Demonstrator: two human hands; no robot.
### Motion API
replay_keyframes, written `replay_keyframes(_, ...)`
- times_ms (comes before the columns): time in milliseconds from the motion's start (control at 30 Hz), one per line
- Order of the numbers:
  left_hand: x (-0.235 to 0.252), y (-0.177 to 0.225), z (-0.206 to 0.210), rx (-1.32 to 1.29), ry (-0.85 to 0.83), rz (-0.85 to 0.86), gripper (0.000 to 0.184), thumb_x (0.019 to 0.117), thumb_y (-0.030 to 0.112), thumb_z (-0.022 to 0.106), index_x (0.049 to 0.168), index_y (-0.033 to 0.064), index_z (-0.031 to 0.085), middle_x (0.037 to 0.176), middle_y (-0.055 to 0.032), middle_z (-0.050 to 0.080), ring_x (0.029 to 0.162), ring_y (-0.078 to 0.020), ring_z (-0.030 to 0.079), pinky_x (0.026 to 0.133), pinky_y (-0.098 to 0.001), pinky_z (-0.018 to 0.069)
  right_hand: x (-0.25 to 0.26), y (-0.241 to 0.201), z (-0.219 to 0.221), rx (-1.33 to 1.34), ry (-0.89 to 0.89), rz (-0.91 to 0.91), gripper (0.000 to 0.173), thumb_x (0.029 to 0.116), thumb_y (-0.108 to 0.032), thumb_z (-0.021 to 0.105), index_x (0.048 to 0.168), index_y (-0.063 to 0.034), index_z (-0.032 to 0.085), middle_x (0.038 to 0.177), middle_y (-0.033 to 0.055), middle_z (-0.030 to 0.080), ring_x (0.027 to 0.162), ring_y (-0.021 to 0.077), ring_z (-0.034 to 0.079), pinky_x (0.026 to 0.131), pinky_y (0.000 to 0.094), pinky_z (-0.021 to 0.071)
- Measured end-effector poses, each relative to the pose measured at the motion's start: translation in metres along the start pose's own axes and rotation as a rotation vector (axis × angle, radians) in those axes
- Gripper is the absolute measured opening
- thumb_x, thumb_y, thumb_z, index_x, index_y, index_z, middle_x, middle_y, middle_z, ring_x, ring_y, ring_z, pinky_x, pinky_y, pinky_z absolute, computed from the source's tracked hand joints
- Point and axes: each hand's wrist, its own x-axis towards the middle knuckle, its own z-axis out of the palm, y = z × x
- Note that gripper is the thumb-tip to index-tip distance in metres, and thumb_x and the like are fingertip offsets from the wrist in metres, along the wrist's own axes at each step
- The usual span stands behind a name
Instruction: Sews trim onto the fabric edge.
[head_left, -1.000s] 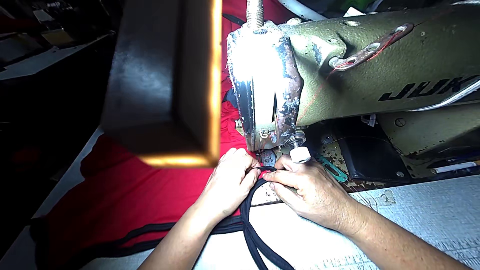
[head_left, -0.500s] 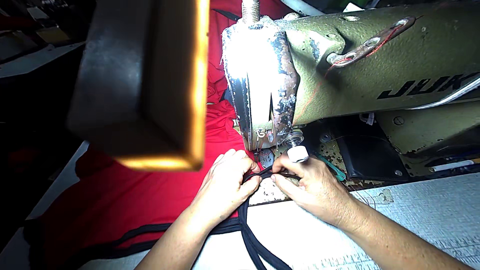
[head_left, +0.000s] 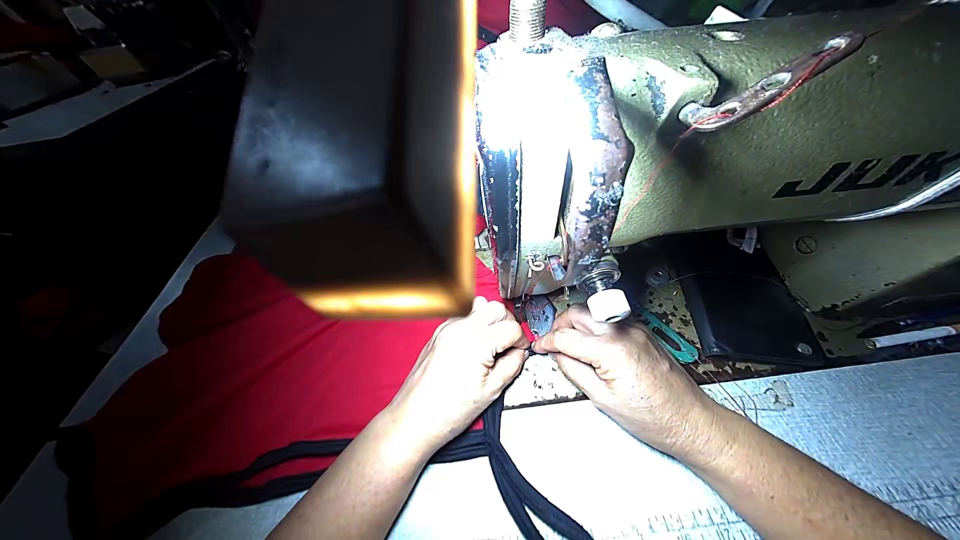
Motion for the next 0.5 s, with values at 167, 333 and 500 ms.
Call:
replay_keyframes(167,-0.0026,-0.0016,-0.0034,0.015,0.003,0.0,0.015,0.0906,0.017,0.063,0.088,0.0148,0.077,0.091,0.0065,0.069,0.093,-0.0029,0.064,0.082,-0.0195,0.0517,-0.0011,-0.0006,-0.001,-0.014,-0.014,-0.017,0.024,0.0907,-0.011,0.06,0.097,-0.02,0.081,0.09,-0.0037,0.067,0.088,0.0095,0.065,0.079,0.0265,0.0538)
replay_keyframes(333,-0.0038,-0.0048,-0.0072,-0.006,-0.037,0.007,0.015,0.0906,0.018,0.063,0.087,0.0164,0.078,0.092,0.0082,0.067,0.096,-0.0024,0.062,0.083,-0.0184,0.0494,-0.0022,0.0,-0.0018,-0.084,-0.019,-0.104,0.024,0.0895,-0.01,0.06,0.099,-0.0189,0.081,0.087,-0.0019,0.066,0.084,0.0111,0.065,0.076,0.0264,0.0543)
replay_keyframes(500,-0.0023,-0.0054,-0.008,0.016,-0.037,0.016,0.016,0.0914,0.018,0.062,0.086,0.0164,0.077,0.092,0.0081,0.067,0.095,-0.0036,0.061,0.084,-0.0193,0.0488,-0.0029,-0.0024,-0.0039,-0.208,-0.049,-0.157,0.025,0.0878,-0.009,0.062,0.1,-0.0198,0.08,0.09,-0.0006,0.067,0.083,0.0149,0.066,0.072,0.0299,0.055)
